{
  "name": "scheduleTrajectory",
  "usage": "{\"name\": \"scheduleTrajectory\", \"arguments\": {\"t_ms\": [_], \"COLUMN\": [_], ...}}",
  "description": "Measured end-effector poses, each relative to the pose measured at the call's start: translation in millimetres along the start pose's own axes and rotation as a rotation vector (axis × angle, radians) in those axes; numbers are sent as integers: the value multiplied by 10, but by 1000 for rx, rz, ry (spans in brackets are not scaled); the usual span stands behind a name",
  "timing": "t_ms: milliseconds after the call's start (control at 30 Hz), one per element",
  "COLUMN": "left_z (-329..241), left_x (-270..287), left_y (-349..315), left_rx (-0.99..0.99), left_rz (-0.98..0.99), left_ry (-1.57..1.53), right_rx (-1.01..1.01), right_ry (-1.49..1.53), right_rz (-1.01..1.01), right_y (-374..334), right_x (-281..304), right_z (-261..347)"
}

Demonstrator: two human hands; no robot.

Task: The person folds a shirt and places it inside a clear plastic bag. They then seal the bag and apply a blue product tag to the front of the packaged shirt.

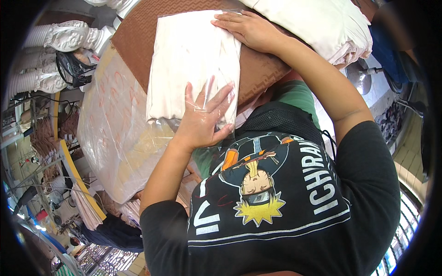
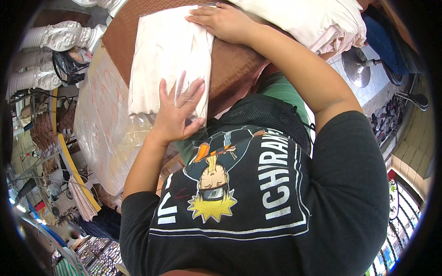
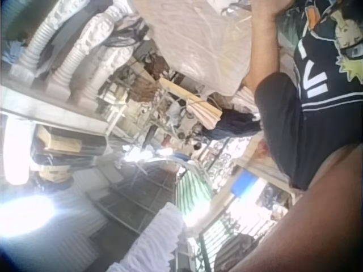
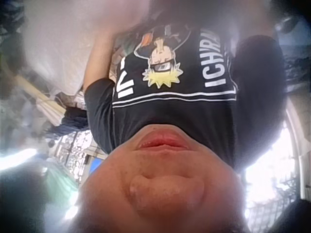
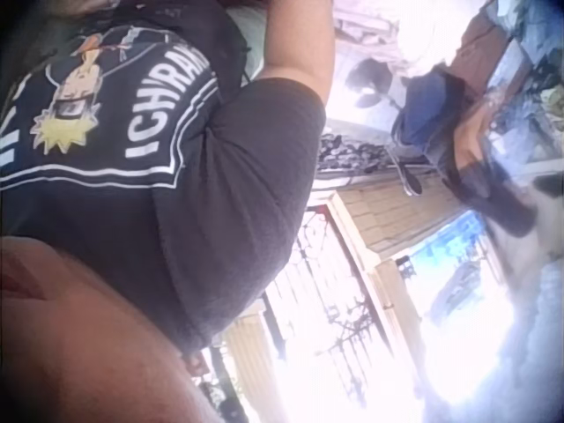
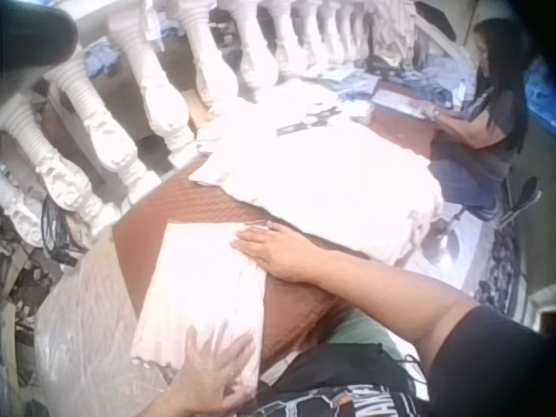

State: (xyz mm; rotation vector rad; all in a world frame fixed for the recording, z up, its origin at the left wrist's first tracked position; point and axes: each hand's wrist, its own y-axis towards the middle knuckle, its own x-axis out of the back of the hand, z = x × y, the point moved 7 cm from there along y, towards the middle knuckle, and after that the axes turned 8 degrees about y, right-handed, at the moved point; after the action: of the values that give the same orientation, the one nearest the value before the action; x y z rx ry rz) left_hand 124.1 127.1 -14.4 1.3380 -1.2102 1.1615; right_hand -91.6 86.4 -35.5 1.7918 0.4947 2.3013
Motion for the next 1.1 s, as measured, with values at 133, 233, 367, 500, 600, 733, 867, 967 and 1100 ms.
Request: {"name": "scheduleTrajectory", "arguments": {"t_ms": [133, 233, 367, 500, 600, 733, 867, 967, 1100], "left_z": [-17, 29, 67, 10, 31, 176, 180, 185, 176], "left_x": [40, 84, -10, 25, -99, -54, 16, -16, 18], "left_y": [11, 11, -192, -154, -137, -145, -151, -211, -190], "left_rx": [-4, -16, -65, 35, 32, -12, -27, -45, -72], "left_rz": [15, 37, -14, 15, 3, -30, 23, 106, 131], "left_ry": [-5, 22, 232, -74, 63, 125, 80, -11, -27], "right_rx": [6, -11, -118, -118, -37, -39, -73, -76, -64], "right_ry": [-2, 112, 304, 213, 126, 38, 99, 106, 124], "right_rz": [-18, -66, -241, -176, -165, -168, -157, -157, -176], "right_y": [4, 7, -50, -129, -98, -29, 4, 2, 3], "right_x": [4, 76, 285, 281, 191, 101, 69, 86, 102], "right_z": [0, -26, -182, -122, -22, -124, -158, -152, -181]}}
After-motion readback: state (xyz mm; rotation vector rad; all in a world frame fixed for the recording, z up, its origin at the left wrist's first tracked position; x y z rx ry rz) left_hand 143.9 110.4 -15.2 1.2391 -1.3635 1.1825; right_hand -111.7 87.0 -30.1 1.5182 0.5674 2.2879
